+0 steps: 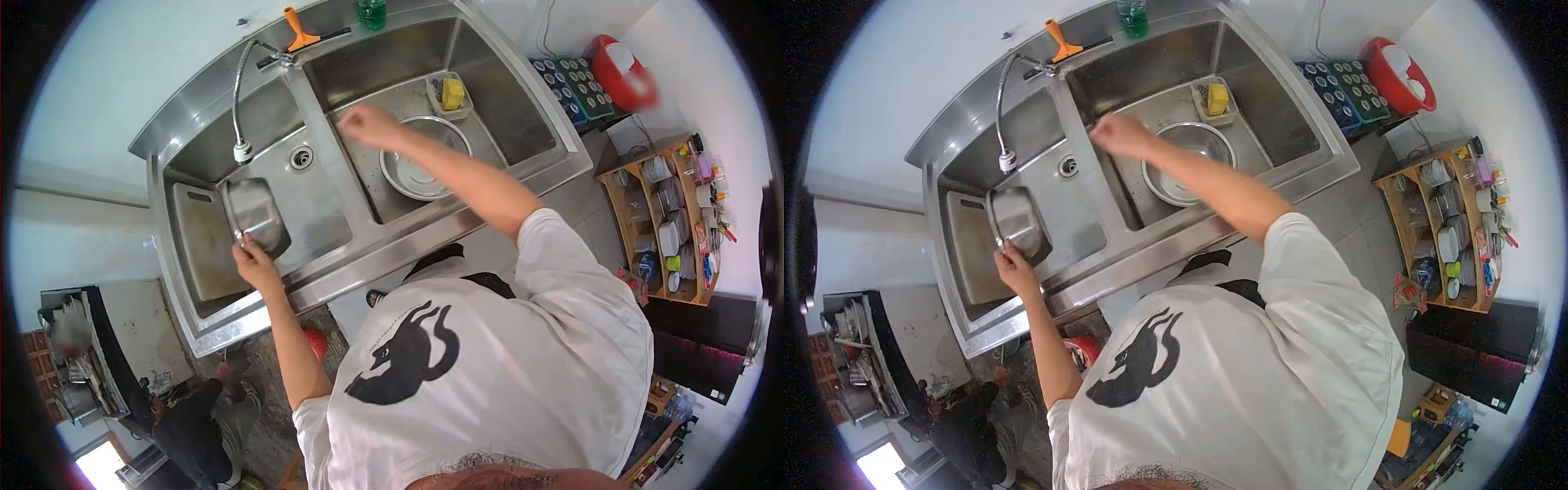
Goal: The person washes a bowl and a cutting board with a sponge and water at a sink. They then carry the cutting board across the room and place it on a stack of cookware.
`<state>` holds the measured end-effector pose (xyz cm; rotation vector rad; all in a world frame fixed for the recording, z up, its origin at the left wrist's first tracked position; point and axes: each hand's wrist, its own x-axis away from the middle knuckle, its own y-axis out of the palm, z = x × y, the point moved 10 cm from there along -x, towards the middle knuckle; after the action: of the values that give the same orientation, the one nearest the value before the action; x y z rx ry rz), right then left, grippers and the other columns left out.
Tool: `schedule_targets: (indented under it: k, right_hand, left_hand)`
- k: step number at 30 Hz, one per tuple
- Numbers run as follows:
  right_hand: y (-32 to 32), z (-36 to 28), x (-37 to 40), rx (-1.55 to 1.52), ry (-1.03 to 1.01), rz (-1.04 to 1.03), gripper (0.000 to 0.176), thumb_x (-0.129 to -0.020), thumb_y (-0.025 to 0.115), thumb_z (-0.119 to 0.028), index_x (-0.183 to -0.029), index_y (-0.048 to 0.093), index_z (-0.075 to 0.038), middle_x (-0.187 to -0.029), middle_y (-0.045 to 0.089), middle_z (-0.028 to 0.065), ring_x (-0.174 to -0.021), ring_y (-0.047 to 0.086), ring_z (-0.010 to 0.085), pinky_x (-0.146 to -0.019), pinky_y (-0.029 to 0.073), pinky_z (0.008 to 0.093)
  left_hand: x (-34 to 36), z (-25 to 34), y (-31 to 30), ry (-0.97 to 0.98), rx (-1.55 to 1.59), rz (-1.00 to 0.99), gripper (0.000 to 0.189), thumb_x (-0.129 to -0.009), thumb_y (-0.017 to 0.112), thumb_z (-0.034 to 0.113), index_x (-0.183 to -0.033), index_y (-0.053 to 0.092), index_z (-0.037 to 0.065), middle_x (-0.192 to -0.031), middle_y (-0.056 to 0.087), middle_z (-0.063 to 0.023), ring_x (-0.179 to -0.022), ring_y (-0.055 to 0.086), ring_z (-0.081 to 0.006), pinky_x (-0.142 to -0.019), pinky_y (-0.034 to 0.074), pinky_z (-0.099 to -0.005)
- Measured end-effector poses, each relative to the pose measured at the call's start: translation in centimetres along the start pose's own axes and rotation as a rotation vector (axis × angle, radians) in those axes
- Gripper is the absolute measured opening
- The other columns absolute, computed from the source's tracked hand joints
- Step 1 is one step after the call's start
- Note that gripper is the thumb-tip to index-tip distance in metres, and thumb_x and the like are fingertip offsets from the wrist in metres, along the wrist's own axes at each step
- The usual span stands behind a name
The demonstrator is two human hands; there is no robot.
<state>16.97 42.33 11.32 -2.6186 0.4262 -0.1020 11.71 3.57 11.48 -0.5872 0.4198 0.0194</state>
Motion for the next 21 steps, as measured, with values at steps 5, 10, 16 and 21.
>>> schedule_targets:
  k: [5,10,16,21]
  right_hand:
    - [-18.3,21.3,-1.6,0.457,0.501,0.388,0.063,-0.082,0.069,-0.037,-0.128,0.052,0.002,-0.127,0.056,0.0266,-0.122,0.052,0.0403,-0.102,0.044,0.0452]
    - [-23.5,29.8,-1.9,0.635,0.741,0.379,0.075,-0.082,0.071,-0.044,-0.136,0.042,-0.002,-0.136,0.047,0.0243,-0.126,0.051,0.0371,-0.102,0.046,0.0422]
    - [-20.4,36.6,-4.0,0.67,0.769,0.257,0.076,-0.079,0.074,-0.041,-0.138,0.039,-0.01,-0.136,0.046,0.0248,-0.121,0.055,0.0374,-0.099,0.049,0.0431]
    - [-21.9,37.8,-4.0,0.602,0.749,0.399,0.072,-0.078,0.074,-0.035,-0.136,0.04,-0.01,-0.132,0.051,0.0236,-0.117,0.058,0.0387,-0.097,0.049,0.0446]
  left_hand:
    - [-0.5,-4.7,-0.9,-0.171,-0.093,0.168,0.043,-0.1,0.054,0.036,-0.086,0.052,-0.005,-0.07,0.048,-0.0098,-0.068,0.042,-0.0173,-0.064,0.041,-0.034]
    - [0.0,-7.1,-0.4,-0.482,0.098,0.165,0.042,-0.1,0.054,0.039,-0.097,0.056,-0.003,-0.091,0.058,-0.0072,-0.083,0.051,-0.0174,-0.078,0.045,-0.0329]
    - [0.1,-8.0,0.6,-0.55,0.247,0.189,0.038,-0.1,0.055,0.039,-0.1,0.056,0.001,-0.095,0.058,-0.0046,-0.086,0.052,-0.0132,-0.08,0.045,-0.0302]
    - [0.0,-9.6,1.0,-0.554,0.329,0.153,0.031,-0.099,0.058,0.034,-0.1,0.057,0.004,-0.096,0.06,-0.0024,-0.087,0.056,-0.0147,-0.08,0.048,-0.0329]
